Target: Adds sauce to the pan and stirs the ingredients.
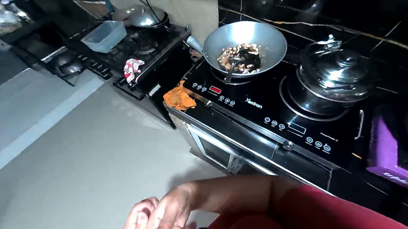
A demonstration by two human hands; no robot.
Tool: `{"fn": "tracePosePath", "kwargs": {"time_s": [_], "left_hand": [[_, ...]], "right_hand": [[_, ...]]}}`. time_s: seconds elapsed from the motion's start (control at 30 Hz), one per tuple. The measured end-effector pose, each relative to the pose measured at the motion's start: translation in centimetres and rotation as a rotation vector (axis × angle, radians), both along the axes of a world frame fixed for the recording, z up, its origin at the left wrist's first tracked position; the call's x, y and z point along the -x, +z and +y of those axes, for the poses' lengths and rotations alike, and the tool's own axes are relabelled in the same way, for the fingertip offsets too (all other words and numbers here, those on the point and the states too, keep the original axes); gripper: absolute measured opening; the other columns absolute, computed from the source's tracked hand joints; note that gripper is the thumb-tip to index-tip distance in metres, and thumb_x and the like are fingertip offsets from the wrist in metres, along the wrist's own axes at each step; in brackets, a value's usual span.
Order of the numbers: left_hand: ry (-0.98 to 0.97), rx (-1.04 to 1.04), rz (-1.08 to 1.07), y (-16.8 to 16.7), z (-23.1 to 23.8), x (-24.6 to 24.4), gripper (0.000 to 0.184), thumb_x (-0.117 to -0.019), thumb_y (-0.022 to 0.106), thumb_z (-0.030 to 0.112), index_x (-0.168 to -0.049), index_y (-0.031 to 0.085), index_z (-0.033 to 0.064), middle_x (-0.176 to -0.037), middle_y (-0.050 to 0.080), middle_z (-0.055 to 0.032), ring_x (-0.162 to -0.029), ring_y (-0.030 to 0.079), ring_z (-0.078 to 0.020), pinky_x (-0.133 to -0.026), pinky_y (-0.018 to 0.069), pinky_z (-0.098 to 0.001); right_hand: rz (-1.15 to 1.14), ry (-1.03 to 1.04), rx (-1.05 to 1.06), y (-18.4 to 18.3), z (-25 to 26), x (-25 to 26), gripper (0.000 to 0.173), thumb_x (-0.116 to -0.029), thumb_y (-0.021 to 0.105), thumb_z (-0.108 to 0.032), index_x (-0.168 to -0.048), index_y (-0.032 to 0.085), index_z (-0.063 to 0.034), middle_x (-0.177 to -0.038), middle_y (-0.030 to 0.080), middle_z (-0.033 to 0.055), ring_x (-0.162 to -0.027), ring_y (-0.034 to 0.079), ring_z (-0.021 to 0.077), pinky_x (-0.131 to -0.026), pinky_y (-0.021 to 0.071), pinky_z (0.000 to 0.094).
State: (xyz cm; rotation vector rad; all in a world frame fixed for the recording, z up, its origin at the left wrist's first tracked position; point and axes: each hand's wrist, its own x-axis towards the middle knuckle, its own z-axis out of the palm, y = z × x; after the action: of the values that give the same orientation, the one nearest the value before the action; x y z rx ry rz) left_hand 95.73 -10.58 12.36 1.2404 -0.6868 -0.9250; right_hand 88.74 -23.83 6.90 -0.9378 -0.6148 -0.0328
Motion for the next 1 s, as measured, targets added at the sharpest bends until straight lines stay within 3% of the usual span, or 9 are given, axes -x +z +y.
{"fn": "tracePosePath", "kwargs": {"time_s": [0.07, 0.2, 0.3, 0.47, 0.6, 0.7, 0.77, 0.87, 1.0], "left_hand": [[-0.119, 0.037, -0.151, -2.3, -2.8, -3.3, 0.038, -0.1023, 0.052, 0.054, -0.111, 0.067, 0.0198, -0.093, 0.069, 0.0104, -0.082, 0.065, 0.0005, -0.074, 0.0553, -0.0181], [-0.304, 0.066, -0.226, -3.8, -9.7, -7.0, 0.027, -0.1052, 0.051, 0.041, -0.09, 0.065, 0.0239, -0.077, 0.063, 0.0129, -0.071, 0.06, -0.0001, -0.067, 0.0517, -0.0216], [-0.45, 0.091, -0.27, -3.7, -16.5, -8.6, 0.028, -0.1029, 0.054, 0.047, -0.102, 0.069, 0.0233, -0.094, 0.069, 0.0122, -0.086, 0.064, -0.0003, -0.08, 0.0539, -0.0202], [-0.755, 0.075, -0.285, -2.9, -27.6, -11.9, 0.027, -0.1028, 0.053, 0.036, -0.084, 0.065, 0.0209, -0.073, 0.059, 0.017, -0.067, 0.056, 0.0069, -0.064, 0.0488, -0.0136], [-0.873, 0.162, -0.262, -2.2, -35.3, -15.2, 0.027, -0.1021, 0.055, 0.031, -0.082, 0.066, 0.017, -0.07, 0.058, 0.0167, -0.065, 0.055, 0.0083, -0.062, 0.0485, -0.0129], [-0.885, 0.193, -0.251, -2.0, -41.1, -17.5, 0.013, -0.1003, 0.06, 0.022, -0.093, 0.064, 0.0123, -0.076, 0.06, 0.012, -0.062, 0.055, 0.0042, -0.057, 0.0484, -0.0147], [-0.855, 0.137, -0.395, -1.9, -45.0, -18.5, 0.019, -0.0972, 0.064, 0.023, -0.103, 0.064, 0.005, -0.086, 0.064, 0.0031, -0.072, 0.06, -0.0016, -0.066, 0.053, -0.0201], [-0.83, 0.095, -0.54, -1.5, -50.3, -18.2, 0.04, -0.0941, 0.072, 0.022, -0.125, 0.059, -0.0001, -0.11, 0.065, -0.0119, -0.092, 0.065, -0.0158, -0.08, 0.0562, -0.0348], [-0.843, 0.14, -0.642, -0.9, -55.6, -16.0, 0.062, -0.0922, 0.076, 0.028, -0.144, 0.05, 0.0042, -0.138, 0.058, -0.0185, -0.114, 0.061, -0.0279, -0.092, 0.0526, -0.0455]], "right_hand": [[0.234, 0.042, -0.073, 2.0, -2.1, 0.2, 0.014, -0.0867, 0.067, -0.034, -0.079, 0.072, -0.0227, -0.064, 0.068, -0.008, -0.047, 0.06, 0.0001, -0.043, 0.0499, 0.0195], [0.306, 0.035, 0.011, 3.3, -6.9, -1.2, 0.021, -0.0745, 0.071, -0.024, -0.058, 0.058, -0.026, -0.046, 0.046, -0.0131, -0.033, 0.038, -0.0039, -0.033, 0.0334, 0.0171], [0.29, -0.105, -0.061, 0.4, -12.0, -2.3, 0.006, -0.0818, 0.073, -0.029, -0.076, 0.072, -0.0284, -0.067, 0.069, -0.012, -0.052, 0.061, -0.0014, -0.047, 0.0493, 0.0187], [0.49, -0.268, -0.064, 3.9, -18.1, -3.1, 0.017, -0.0845, 0.059, -0.024, -0.074, 0.07, -0.0159, -0.057, 0.064, -0.0045, -0.035, 0.05, 0.0, -0.033, 0.0381, 0.0159], [0.443, -1.006, 0.493, 6.7, -21.8, -4.2, 0.03, -0.101, 0.059, -0.027, -0.088, 0.07, -0.0034, -0.063, 0.061, -0.0001, -0.051, 0.055, 0.0013, -0.048, 0.0453, 0.018], [0.975, -1.81, 1.285, 10.9, -22.9, -2.7, 0.032, -0.1006, 0.063, -0.037, -0.107, 0.077, -0.0094, -0.096, 0.074, 0.0058, -0.087, 0.071, 0.0182, -0.075, 0.0597, 0.04], [1.472, -2.013, 1.537, 11.1, -24.7, -0.8, 0.039, -0.0946, 0.07, -0.042, -0.122, 0.073, -0.0139, -0.115, 0.07, 0.0154, -0.105, 0.067, 0.0375, -0.083, 0.0557, 0.0591], [2.085, -1.847, 1.346, 10.0, -27.4, 1.9, 0.07, -0.086, 0.083, -0.029, -0.146, 0.055, -0.0071, -0.136, 0.053, 0.0323, -0.121, 0.053, 0.056, -0.09, 0.0458, 0.0714], [2.378, -1.592, 1.087, 8.7, -29.9, 3.3, 0.05, -0.0959, 0.062, -0.003, -0.145, 0.051, 0.0001, -0.139, 0.05, 0.031, -0.108, 0.064, 0.048, -0.087, 0.056, 0.0585]]}}
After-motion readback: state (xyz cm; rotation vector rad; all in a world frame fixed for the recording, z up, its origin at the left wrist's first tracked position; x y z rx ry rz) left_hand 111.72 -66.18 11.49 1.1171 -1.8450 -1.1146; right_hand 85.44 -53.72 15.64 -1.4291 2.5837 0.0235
